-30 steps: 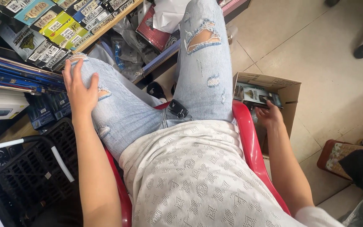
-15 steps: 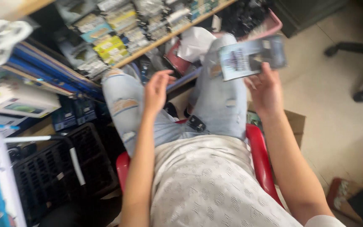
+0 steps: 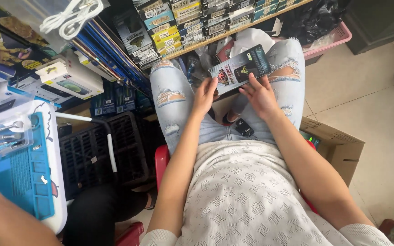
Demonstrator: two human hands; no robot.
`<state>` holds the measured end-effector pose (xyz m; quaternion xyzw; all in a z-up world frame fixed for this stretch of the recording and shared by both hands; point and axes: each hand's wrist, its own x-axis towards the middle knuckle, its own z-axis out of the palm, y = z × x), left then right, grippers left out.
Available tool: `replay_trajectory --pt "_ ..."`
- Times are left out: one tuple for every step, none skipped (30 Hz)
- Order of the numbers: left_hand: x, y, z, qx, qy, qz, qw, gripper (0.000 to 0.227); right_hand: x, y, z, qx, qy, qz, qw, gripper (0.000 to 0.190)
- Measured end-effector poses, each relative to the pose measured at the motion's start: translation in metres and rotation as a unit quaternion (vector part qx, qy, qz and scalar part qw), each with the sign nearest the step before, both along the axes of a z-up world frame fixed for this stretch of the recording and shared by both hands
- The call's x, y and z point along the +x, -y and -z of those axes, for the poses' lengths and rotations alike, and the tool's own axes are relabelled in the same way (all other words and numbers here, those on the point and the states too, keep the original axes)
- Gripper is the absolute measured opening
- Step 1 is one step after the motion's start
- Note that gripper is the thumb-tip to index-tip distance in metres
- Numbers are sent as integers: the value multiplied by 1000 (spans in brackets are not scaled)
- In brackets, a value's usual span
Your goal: The person sits on a stool and organizes small items on their lap. They handle a black card, white paper sheets, and a small box, placing them into a cardboard box on the floor.
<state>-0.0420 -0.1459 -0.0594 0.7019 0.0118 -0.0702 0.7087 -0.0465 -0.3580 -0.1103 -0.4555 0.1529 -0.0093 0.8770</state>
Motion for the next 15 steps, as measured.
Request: replay_trajectory --pt "3 1 6 -18 7 -4 1000 65 -3 -1 -5 -3 8 0 1000 41" --pt "6 1 12 -36 14 -8 999 56 -4 -2 -9 -6 17 -1 1000 40" --pt "2 2 12 -39 15 -9 999 56 -11 -3 -16 -8 18 -2 1000 40" --pt "1 1 9 -47 5 -13 999 53 -14 -7 -23 -16 22 1 1000 40" --pt "0 -1 6 -56 -6 -17 998 50 -16 -11 -30 -23 27 4 999 40" --pt "0 -2 6 -56 -4 -19 998 50 -18 -12 -32 -23 29 2 999 40" --pt "0 -2 6 -57 -10 -20 998 50 -19 -12 -34 -32 29 8 999 39" --pt "-1 -3 6 -59 -18 -22 998 51 -20 -13 -35 -42 28 13 999 37" --pt "-3 -4 2 -59 -16 -24 998 51 -20 -14 -37 -41 30 11 999 37" --pt "-5 -4 -2 -62 -24 -25 997 53 -21 -14 -39 -41 26 16 999 40" --pt "-6 -4 -6 -66 -31 -26 997 55 -21 -14 -41 -41 22 21 999 43" --pt "-5 -4 -5 -66 -32 -26 997 55 -20 -13 -38 -41 21 21 999 43" --pt "-4 -5 -4 -66 -37 -21 997 56 -19 -12 -35 -41 24 20 999 43" --pt "-4 -6 -2 -66 -43 -15 997 57 -19 -11 -32 -40 25 19 999 43" --pt "-2 -6 -3 -66 -45 -15 997 57 -17 -10 -31 -40 24 20 999 43"
